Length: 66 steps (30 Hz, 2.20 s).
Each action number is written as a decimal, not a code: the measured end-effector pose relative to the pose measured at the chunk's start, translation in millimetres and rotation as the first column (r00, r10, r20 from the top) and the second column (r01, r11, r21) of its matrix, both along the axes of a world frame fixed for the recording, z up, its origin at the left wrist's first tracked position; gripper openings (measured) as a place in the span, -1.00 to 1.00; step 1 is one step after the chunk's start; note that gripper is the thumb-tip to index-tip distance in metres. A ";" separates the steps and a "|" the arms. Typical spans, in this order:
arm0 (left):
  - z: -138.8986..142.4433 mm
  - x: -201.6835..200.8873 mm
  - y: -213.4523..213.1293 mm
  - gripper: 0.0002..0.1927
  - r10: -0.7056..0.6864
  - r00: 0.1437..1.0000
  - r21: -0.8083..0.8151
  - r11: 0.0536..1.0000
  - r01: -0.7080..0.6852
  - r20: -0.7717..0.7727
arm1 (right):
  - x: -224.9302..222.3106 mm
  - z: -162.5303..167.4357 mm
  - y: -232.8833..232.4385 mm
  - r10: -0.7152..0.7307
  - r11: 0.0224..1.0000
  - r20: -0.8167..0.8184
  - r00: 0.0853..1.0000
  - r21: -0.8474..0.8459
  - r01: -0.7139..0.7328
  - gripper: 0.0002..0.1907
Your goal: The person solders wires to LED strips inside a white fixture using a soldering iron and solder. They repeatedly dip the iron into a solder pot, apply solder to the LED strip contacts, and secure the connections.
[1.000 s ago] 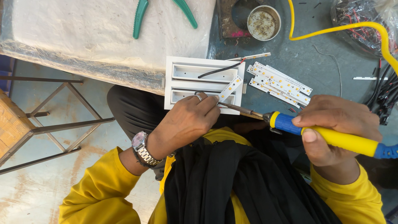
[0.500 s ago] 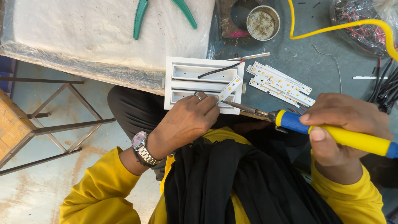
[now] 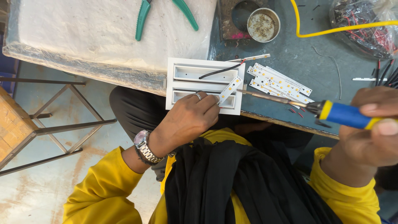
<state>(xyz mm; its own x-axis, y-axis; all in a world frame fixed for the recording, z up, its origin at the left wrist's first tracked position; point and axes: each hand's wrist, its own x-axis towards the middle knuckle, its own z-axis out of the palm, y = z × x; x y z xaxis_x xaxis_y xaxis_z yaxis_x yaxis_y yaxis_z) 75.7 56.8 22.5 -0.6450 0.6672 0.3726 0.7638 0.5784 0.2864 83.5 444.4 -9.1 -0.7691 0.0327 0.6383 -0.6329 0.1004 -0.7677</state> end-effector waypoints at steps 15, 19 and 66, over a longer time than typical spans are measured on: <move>-7.9 -2.9 3.0 -0.87 0.004 0.997 0.108 0.994 0.005 -0.079 | 5.3 -23.5 12.7 -0.047 0.993 -0.060 0.997 -0.114 0.040 -0.83; -6.7 -2.3 3.8 -0.84 -0.009 0.995 0.094 0.995 0.018 -0.102 | 3.7 -16.3 4.7 -0.097 0.995 -0.101 0.990 -0.025 0.095 -0.84; -7.4 8.0 24.2 -0.93 0.256 0.957 0.389 0.875 -0.288 0.135 | 6.4 -27.6 -43.6 0.022 0.954 -0.017 1.000 -0.298 -0.026 -0.67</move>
<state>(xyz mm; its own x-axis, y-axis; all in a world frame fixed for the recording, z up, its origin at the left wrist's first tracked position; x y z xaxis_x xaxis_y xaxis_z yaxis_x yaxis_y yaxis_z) 83.7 81.0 15.1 -0.8168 0.2656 0.5122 0.5591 0.5836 0.5889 89.9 400.8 -36.7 -0.7638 0.2048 0.6121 -0.6423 -0.1475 -0.7522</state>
